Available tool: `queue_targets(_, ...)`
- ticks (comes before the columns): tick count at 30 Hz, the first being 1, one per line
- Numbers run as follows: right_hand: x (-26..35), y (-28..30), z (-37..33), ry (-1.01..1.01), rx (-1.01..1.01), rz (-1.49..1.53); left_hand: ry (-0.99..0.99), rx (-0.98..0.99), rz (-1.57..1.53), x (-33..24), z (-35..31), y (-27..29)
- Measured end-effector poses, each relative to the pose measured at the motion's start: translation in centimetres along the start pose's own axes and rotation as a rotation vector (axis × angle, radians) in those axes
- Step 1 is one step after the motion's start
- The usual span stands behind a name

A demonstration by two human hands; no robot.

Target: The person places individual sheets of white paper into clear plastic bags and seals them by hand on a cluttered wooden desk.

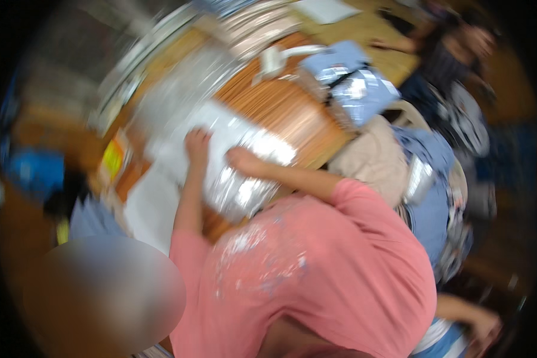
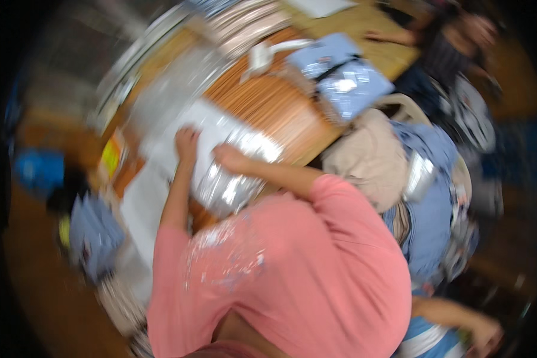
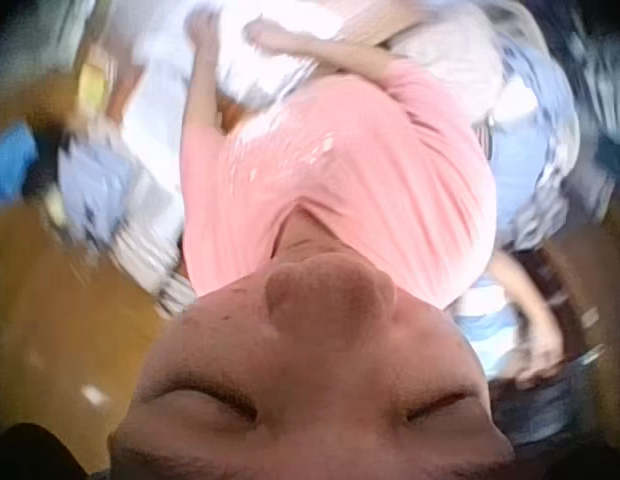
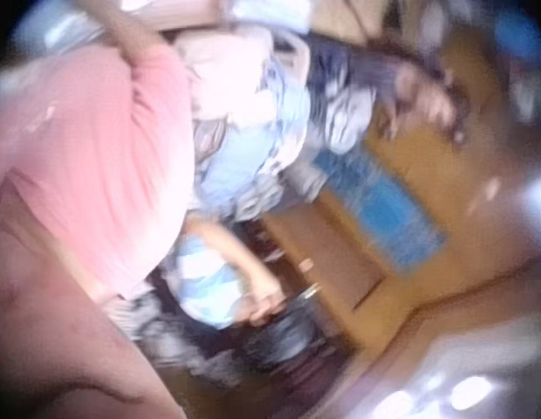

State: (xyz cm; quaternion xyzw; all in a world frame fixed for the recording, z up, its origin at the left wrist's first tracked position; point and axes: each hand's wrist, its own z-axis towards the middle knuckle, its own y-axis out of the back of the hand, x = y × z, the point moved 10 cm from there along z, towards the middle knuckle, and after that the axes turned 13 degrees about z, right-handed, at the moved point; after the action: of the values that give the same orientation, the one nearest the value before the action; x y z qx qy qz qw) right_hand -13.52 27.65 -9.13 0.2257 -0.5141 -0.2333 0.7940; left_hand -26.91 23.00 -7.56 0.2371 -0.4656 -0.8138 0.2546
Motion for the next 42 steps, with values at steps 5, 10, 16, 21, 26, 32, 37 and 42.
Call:
queue_targets(5, 2.4, -0.7, -0.3, 0.042, 0.29, -0.236, -0.107, 0.124, -0.084, -3.0, 1.2, 2.9)
queue_targets(10, 5.2, 1.6, -1.3, 0.231, 0.264, -0.237, -0.053, 0.334, -0.272, -4.0, 2.1, 4.0)
queue_targets(16, 4.3, 0.8, -0.8, 0.145, 0.265, -0.338, -0.057, 0.338, -0.357, -3.9, 1.1, 1.0)
queue_targets(21, 4.0, -0.1, -1.1, 0.167, 0.199, -0.207, -0.203, 0.21, -0.197, -4.7, 0.1, 0.2)
queue_targets(26, 2.7, -0.5, -0.7, 0.106, 0.204, 0.191, -0.218, 0.161, -0.193, -2.9, -0.1, -0.2)
queue_targets(32, 3.8, 1.3, -2.6, 0.122, 0.304, -0.029, -0.147, 0.138, -0.164, -3.2, 0.2, 0.5)
queue_targets(37, 6.5, 3.5, -1.6, 0.135, 0.212, -0.033, -0.136, 0.146, -0.127, -3.2, 0.0, 0.8)
queue_targets(42, 8.1, 3.7, -1.3, 0.198, 0.233, -0.055, -0.138, 0.154, -0.129, -3.0, -0.3, 0.7)
